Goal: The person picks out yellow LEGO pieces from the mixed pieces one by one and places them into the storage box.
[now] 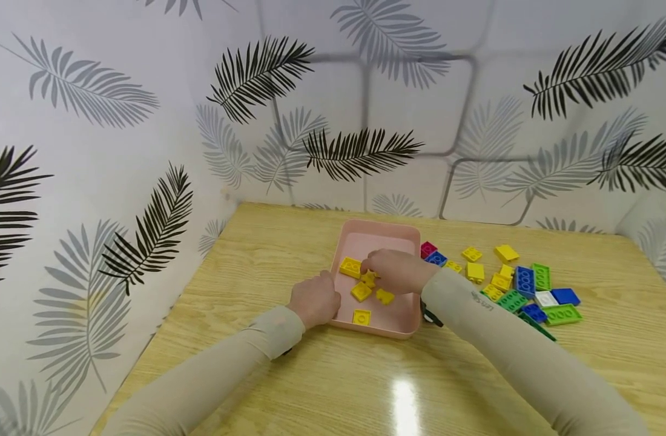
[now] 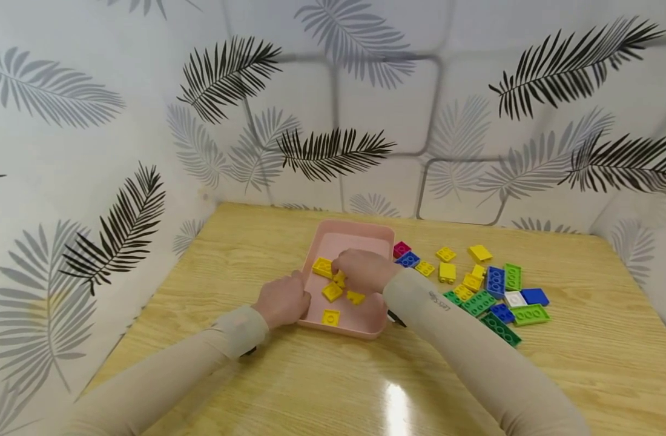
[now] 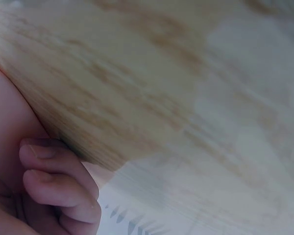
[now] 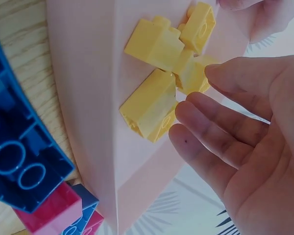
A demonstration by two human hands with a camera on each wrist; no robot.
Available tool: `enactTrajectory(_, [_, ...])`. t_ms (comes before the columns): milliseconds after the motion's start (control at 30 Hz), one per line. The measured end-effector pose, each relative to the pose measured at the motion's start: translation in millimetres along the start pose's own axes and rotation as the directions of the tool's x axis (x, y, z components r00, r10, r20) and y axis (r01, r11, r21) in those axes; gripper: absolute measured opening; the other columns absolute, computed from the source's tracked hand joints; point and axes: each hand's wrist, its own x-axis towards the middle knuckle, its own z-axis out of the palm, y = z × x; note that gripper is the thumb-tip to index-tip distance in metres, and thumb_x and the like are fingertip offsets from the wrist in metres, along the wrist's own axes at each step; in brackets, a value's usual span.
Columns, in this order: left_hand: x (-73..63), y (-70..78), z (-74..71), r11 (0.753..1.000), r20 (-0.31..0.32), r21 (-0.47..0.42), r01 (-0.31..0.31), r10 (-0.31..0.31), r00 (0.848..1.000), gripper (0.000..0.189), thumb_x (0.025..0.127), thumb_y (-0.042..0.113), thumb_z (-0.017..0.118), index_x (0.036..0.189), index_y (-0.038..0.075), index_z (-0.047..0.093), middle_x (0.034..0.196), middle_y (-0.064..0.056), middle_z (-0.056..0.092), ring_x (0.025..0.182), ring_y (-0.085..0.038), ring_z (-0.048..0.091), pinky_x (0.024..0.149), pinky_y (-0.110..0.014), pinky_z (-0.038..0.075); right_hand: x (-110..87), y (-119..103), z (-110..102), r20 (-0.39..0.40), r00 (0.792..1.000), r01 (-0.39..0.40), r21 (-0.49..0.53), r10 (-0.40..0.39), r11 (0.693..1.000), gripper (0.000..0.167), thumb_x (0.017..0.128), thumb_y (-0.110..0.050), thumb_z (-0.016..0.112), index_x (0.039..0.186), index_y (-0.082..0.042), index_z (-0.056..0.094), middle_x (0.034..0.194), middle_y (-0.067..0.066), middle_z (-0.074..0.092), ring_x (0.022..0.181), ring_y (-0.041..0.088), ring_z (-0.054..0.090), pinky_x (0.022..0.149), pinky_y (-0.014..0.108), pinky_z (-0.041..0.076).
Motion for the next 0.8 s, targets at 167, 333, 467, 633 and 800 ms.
enactTrajectory(167, [-0.4,0.0,-0.5,1.0,-0.007,0.0,-0.001,0.001,1.0,0.029,0.1,0.029,0.051,0.108,0.002,0.054,0.073,-0.005,0.057,0.058,-0.019,0.056,0.052,-0.033,0.047,-7.3,2.5,-2.3,-0.006,0.999,-0.031,0.026,0.031,0.999,0.033,0.094,-0.012,0.07,0.126,-0.014,0.068,0.128,0.004,0.067,0.117,0.02,0.063,0.103,0.039,0.05])
enactTrajectory(333, [-0.6,0.0,-0.3,1.0,-0.007,0.006,0.004,-0.004,1.0,0.029,0.1,0.029,0.051,0.109,0.002,0.055,0.072,-0.005,0.058,0.056,-0.018,0.056,0.051,-0.033,0.047,-26.3,11.9,-7.0,-0.048,0.998,-0.025,0.033,0.027,0.999,0.031,0.094,-0.008,0.068,0.126,-0.011,0.069,0.127,0.007,0.067,0.114,0.023,0.064,0.097,0.041,0.053])
enactTrajectory(467, [-0.9,0.5,-0.4,1.0,-0.005,0.014,0.006,-0.005,1.0,0.031,0.1,0.029,0.051,0.111,0.001,0.055,0.072,-0.005,0.058,0.056,-0.018,0.056,0.051,-0.033,0.046,-46.0,29.3,-8.2,-0.117,0.993,-0.025,0.01,0.026,1.0,0.029,0.094,-0.009,0.068,0.124,-0.009,0.069,0.123,0.008,0.068,0.106,0.024,0.067,0.089,0.04,0.056])
enactTrajectory(633, [-0.5,0.8,-0.9,1.0,0.011,0.003,0.023,-0.023,1.0,0.033,0.1,0.029,0.05,0.116,0.0,0.055,0.072,-0.005,0.058,0.056,-0.018,0.057,0.05,-0.033,0.046,-70.6,53.2,-10.5,-0.178,0.981,-0.076,0.006,0.076,0.997,0.03,0.094,-0.008,0.068,0.124,-0.008,0.069,0.121,0.009,0.068,0.1,0.023,0.067,0.086,0.042,0.057])
enactTrajectory(800, [0.6,0.7,0.2,1.0,0.021,-0.005,0.029,-0.029,0.999,0.035,0.101,0.03,0.05,0.119,0.0,0.054,0.072,-0.005,0.058,0.055,-0.018,0.056,0.05,-0.032,0.045,-94.2,74.0,-15.5,-0.217,0.97,-0.11,0.018,0.112,0.994,0.029,0.093,-0.007,0.069,0.121,-0.008,0.07,0.118,0.011,0.069,0.101,0.026,0.068,0.088,0.047,0.056])
